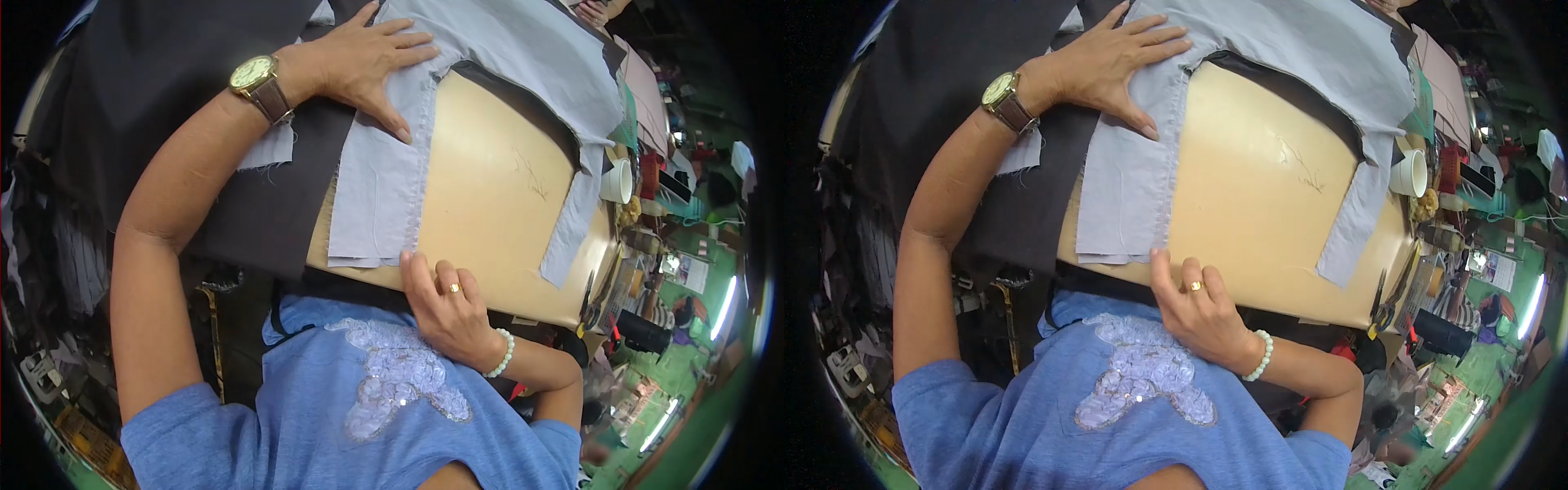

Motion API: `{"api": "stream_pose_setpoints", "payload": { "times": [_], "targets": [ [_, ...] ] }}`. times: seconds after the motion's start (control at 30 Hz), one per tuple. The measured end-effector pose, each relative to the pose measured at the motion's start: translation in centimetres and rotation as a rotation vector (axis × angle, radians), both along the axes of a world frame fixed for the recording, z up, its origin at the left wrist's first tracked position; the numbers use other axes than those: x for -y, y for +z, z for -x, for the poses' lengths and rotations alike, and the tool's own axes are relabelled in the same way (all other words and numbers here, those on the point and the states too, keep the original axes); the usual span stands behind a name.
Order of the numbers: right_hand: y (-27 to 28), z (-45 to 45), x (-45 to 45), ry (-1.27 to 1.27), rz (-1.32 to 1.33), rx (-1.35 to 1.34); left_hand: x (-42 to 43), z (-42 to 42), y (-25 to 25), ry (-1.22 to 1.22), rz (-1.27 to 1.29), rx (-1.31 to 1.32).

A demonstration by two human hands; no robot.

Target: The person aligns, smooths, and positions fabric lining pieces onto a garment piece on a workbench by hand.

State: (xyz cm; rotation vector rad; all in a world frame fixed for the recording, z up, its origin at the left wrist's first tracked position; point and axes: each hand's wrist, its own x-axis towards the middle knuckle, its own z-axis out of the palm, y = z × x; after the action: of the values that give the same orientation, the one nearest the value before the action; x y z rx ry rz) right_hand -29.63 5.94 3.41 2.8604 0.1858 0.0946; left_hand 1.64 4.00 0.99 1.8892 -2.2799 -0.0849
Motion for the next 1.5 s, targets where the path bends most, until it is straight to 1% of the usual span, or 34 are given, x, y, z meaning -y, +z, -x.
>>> {"api": "stream_pose_setpoints", "payload": {
  "times": [0.03, 0.13, 0.23, 0.3, 0.33, 0.37, 0.4, 0.47, 0.5, 0.6, 0.63, 0.7, 0.77, 0.83, 0.87, 0.93, 0.97, 1.03, 1.07, 1.1, 1.13, 1.17, 1.2, 1.27, 1.3, 1.33, 1.4, 1.5],
  "targets": [
    [0.1, 0.3, -0.2, -0.004, -0.109, 0.01, 0.0, 0.0, 0.0, -0.002, 0.0, -0.005],
    [0.7, 0.0, 1.2, -0.211, -0.687, -0.065, 0.0, 0.0, -0.2, 0.005, -0.006, -0.003],
    [1.4, -1.3, 2.6, -0.482, -1.039, -0.023, 0.1, 0.1, -0.4, 0.019, -0.022, 0.001],
    [0.3, -2.6, 2.3, -0.423, -0.835, 0.124, 0.3, -0.1, -0.6, 0.001, -0.015, -0.026],
    [-0.2, -3.0, 1.9, -0.391, -0.731, 0.195, 0.2, -0.1, -0.8, -0.002, 0.077, 0.007],
    [-0.5, -3.0, 1.6, -0.413, -0.64, 0.11, 0.0, -0.1, -1.1, -0.004, 0.169, 0.04],
    [-0.9, -2.7, 1.0, -0.424, -0.589, 0.084, 0.0, -0.1, -1.4, -0.005, 0.262, 0.073],
    [-1.8, -1.1, -0.6, -0.44, -0.486, 0.035, 0.1, 0.3, -1.6, 0.047, 0.163, 0.049],
    [-2.0, -0.2, -1.2, -0.455, -0.555, 0.016, 0.2, 0.5, -1.7, 0.071, 0.115, 0.04],
    [-1.4, 1.6, -1.4, -0.433, -0.721, 0.06, 0.3, 0.4, -1.8, 0.073, 0.09, 0.027],
    [-1.3, 2.1, -0.3, -0.395, -0.845, 0.089, 0.4, 0.3, -1.7, 0.052, 0.108, 0.01],
    [-1.6, 1.7, 1.1, -0.527, -1.371, 0.497, 0.5, 0.3, -1.4, 0.054, 0.06, 0.011],
    [-1.0, 1.9, 4.1, -0.528, -1.432, 0.795, 0.8, 0.4, -1.0, 0.071, 0.005, 0.003],
    [0.8, 3.0, 8.5, -0.529, -0.961, 0.901, 1.0, 0.7, 0.0, 0.095, -0.071, -0.003],
    [2.2, 3.3, 10.5, -0.561, -0.684, 0.926, 1.4, 0.7, 0.5, 0.092, -0.128, 0.025],
    [3.4, 4.2, 14.6, -0.603, -0.386, 1.046, 2.1, 1.1, 1.3, 0.083, -0.118, 0.021],
    [3.7, 5.0, 16.2, -0.629, -0.243, 1.095, 2.9, 1.3, 2.2, 0.086, -0.183, 0.132],
    [3.2, 7.3, 19.0, -0.687, -0.264, 1.241, 4.7, 3.0, 4.6, 0.112, -0.32, 0.348],
    [2.9, 8.1, 20.6, -0.703, -0.287, 1.31, 5.6, 3.4, 4.6, -0.014, -0.142, 0.396],
    [2.2, 9.1, 21.8, -0.762, -0.247, 1.342, 6.5, 3.4, 3.6, -0.127, 0.027, 0.449],
    [1.0, 10.4, 22.4, -0.817, -0.225, 1.37, 7.5, 4.0, 2.6, -0.218, 0.142, 0.35],
    [-0.7, 11.9, 23.1, -0.812, -0.251, 1.39, 8.4, 4.7, 2.5, -0.298, 0.178, 0.194],
    [-2.4, 12.6, 23.7, -0.806, -0.277, 1.408, 10.2, 5.1, -0.3, -0.328, 0.26, 0.151],
    [-2.4, 13.3, 23.5, -0.973, -0.314, 1.363, 11.4, 7.7, -0.1, -0.321, 0.256, 0.225],
    [-2.1, 13.1, 22.9, -0.96, -0.329, 1.373, 11.9, 9.0, -0.3, -0.28, 0.212, 0.232],
    [-1.6, 12.8, 22.5, -0.95, -0.333, 1.384, 12.8, 9.5, -1.5, -0.26, 0.308, 0.276],
    [-0.9, 12.4, 21.9, -0.933, -0.314, 1.384, 13.8, 10.2, -1.4, -0.176, 0.253, 0.191],
    [0.1, 10.9, 20.3, -0.906, -0.296, 1.342, 15.1, 9.9, -0.4, -0.137, 0.189, 0.207]
  ]
}}
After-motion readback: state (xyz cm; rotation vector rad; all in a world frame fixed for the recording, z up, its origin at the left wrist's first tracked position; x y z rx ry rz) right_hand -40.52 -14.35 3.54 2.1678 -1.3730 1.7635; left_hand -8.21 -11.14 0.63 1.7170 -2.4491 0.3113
